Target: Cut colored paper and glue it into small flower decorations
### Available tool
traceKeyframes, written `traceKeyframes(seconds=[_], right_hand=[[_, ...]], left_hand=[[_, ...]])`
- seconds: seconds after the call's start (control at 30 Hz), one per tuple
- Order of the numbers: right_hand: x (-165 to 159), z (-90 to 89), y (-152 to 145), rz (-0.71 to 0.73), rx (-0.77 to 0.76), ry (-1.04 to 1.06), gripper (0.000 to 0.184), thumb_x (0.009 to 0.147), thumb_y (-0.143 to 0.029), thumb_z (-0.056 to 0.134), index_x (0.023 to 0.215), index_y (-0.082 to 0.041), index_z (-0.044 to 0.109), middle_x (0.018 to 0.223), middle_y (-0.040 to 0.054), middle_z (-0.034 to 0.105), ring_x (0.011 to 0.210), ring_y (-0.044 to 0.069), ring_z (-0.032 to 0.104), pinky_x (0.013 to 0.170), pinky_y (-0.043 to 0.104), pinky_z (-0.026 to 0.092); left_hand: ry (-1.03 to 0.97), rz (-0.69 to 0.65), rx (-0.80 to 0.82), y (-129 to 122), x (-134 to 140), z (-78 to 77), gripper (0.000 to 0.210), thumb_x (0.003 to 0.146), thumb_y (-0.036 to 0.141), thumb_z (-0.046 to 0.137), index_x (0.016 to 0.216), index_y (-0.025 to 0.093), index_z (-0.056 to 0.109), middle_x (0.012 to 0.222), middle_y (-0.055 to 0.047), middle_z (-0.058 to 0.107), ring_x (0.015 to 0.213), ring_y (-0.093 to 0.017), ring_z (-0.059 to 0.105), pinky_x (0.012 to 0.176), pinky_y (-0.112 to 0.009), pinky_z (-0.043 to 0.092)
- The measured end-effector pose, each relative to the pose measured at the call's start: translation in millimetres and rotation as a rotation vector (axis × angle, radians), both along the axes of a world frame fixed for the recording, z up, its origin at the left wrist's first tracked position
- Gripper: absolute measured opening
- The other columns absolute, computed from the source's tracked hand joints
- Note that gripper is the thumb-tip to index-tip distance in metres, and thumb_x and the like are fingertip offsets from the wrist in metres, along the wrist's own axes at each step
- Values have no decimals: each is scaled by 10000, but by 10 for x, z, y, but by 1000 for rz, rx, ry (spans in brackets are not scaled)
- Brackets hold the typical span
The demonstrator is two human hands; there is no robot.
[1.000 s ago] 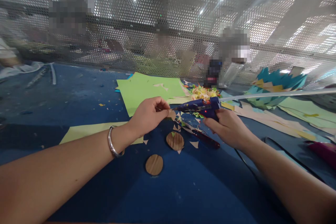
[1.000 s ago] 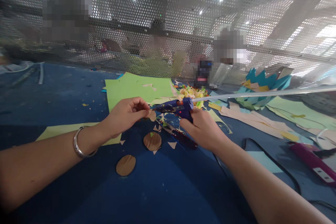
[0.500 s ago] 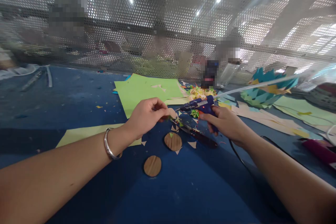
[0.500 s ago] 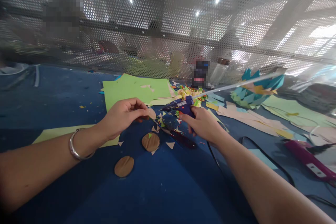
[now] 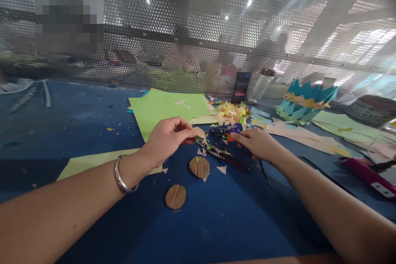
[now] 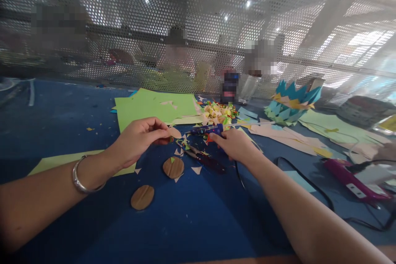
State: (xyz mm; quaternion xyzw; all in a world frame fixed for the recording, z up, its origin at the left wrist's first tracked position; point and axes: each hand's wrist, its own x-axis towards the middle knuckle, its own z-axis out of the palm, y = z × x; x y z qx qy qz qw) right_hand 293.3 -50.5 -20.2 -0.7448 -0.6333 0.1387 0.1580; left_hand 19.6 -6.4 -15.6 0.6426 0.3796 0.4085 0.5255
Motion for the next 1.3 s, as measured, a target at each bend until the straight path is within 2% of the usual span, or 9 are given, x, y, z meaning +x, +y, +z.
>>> traceKeyframes(seconds=[0.17,0.23,0.3,0.37,0.5,0.7,0.9,1.13,1.3], right_hand=[[-95,120,-131,-108,212,-334,481,925,-635,495,715,-229,644,685,66,663,626,221,583,525,296,267],[-181,158,-195,-90,331,-291,406,922,-606,533,810,-234,651,733,48,681,650,211,587,543,294,285],[-285,171,-244,51,395,-136,358,933,-558,555,843,-223,647,712,24,667,617,176,577,563,288,342],[-389,157,-274,213,398,14,337,941,-532,571,899,-213,668,728,16,672,598,151,577,587,280,393],[-530,89,-287,335,391,101,363,930,-539,607,1036,-201,686,833,31,697,618,140,591,595,272,422],[-605,32,-272,381,410,110,323,938,-505,607,962,-193,688,796,22,675,613,131,553,574,257,396],[-643,51,-302,420,430,141,248,974,-331,544,817,-189,672,746,11,633,634,127,526,567,241,365],[-641,65,-317,411,395,194,251,969,-317,541,817,-184,689,709,7,609,615,126,503,543,233,349],[-643,74,-328,434,392,207,247,975,-317,539,831,-186,691,717,7,617,616,125,503,547,235,353]], left_hand=[[-17,-19,-51,-29,24,9,154,800,284,758,796,165,661,828,-36,715,768,-143,699,831,-334,585],[-36,-30,-62,-43,32,10,143,796,268,761,782,164,663,818,-26,706,770,-135,690,827,-319,585],[-50,-45,-70,-63,43,14,134,791,256,761,769,163,666,810,-21,701,775,-131,685,822,-306,585],[-54,-55,-81,-83,57,20,138,785,259,768,771,162,671,814,-23,707,781,-133,687,822,-306,587],[-38,-44,-93,-117,85,30,148,771,267,778,776,163,673,799,-27,713,757,-141,689,791,-308,592],[-65,-83,-113,-171,115,40,140,779,255,772,772,162,667,798,-19,706,761,-138,687,797,-306,594],[-146,-90,-219,-261,142,108,134,788,222,756,736,149,656,785,-17,695,759,-130,685,816,-299,584],[-141,-170,-278,-293,129,83,112,786,207,755,782,149,659,825,-28,712,807,-145,705,822,-295,573],[-85,-197,-270,-292,117,59,228,762,225,795,900,180,619,815,-2,686,793,-156,703,687,-274,565]])
